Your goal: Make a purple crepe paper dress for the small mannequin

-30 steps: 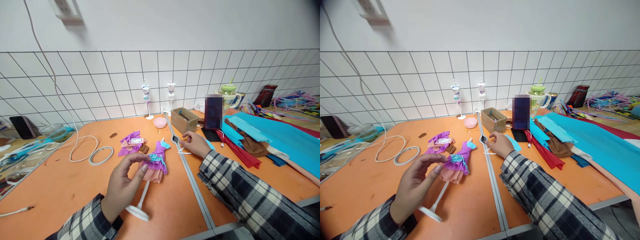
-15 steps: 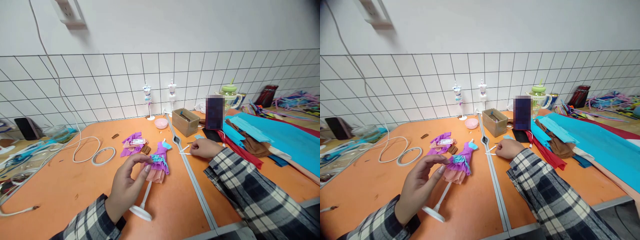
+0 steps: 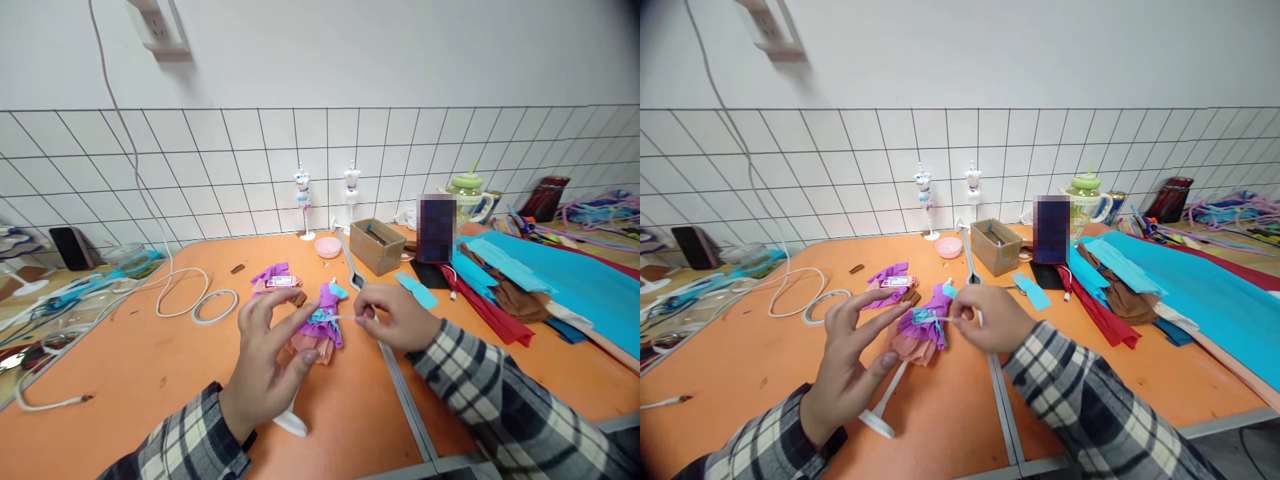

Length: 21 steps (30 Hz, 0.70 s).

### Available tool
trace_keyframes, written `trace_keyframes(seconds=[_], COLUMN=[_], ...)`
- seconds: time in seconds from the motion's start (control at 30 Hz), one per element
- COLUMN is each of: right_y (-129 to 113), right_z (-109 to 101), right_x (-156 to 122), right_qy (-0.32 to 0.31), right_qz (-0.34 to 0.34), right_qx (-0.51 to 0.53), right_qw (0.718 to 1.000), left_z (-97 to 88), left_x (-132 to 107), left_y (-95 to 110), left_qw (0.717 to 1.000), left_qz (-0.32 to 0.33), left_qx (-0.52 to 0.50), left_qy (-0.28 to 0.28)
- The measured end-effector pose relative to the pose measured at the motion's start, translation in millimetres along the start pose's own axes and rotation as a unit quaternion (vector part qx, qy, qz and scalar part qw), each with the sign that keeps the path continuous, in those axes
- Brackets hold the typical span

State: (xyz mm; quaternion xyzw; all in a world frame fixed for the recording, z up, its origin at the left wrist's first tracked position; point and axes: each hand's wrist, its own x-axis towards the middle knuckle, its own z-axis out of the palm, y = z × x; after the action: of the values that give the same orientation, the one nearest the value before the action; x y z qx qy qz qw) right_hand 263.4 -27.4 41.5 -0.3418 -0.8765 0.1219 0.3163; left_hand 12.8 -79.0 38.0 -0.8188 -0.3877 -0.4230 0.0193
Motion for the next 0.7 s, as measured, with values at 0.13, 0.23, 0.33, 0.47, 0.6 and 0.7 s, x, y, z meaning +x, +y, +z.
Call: trace_keyframes(seconds=[0.13,0.23,0.33,0.47,0.6,0.7], right_y=[-33.7,-40.4,-40.9,-41.0,-38.8,-37.9], right_z=[26.9,37.7,40.6,42.8,46.3,48.3], right_x=[-5.1,-8.6,-10.2,-10.6,-9.0,-8.0], right_qy=[0.096,0.131,0.151,0.207,0.211,0.195], right_qz=[-0.077,-0.081,-0.055,-0.024,-0.049,-0.064], right_qx=[-0.116,-0.139,-0.109,-0.059,-0.084,-0.089], right_qw=[0.986,0.978,0.981,0.976,0.973,0.975], left_z=[1.6,4.7,5.7,6.2,7.8,8.8], left_x=[-1.3,-1.1,0.7,2.6,2.1,1.3], left_y=[6.5,4.4,0.8,-1.3,-0.4,0.7], left_qw=[0.997,0.996,0.997,0.997,0.996,0.996], left_qz=[-0.008,-0.018,-0.032,-0.061,-0.065,-0.066], left_qx=[0.079,0.084,0.061,0.037,0.034,0.025], left_qy=[-0.024,-0.033,-0.035,-0.030,-0.047,-0.058])
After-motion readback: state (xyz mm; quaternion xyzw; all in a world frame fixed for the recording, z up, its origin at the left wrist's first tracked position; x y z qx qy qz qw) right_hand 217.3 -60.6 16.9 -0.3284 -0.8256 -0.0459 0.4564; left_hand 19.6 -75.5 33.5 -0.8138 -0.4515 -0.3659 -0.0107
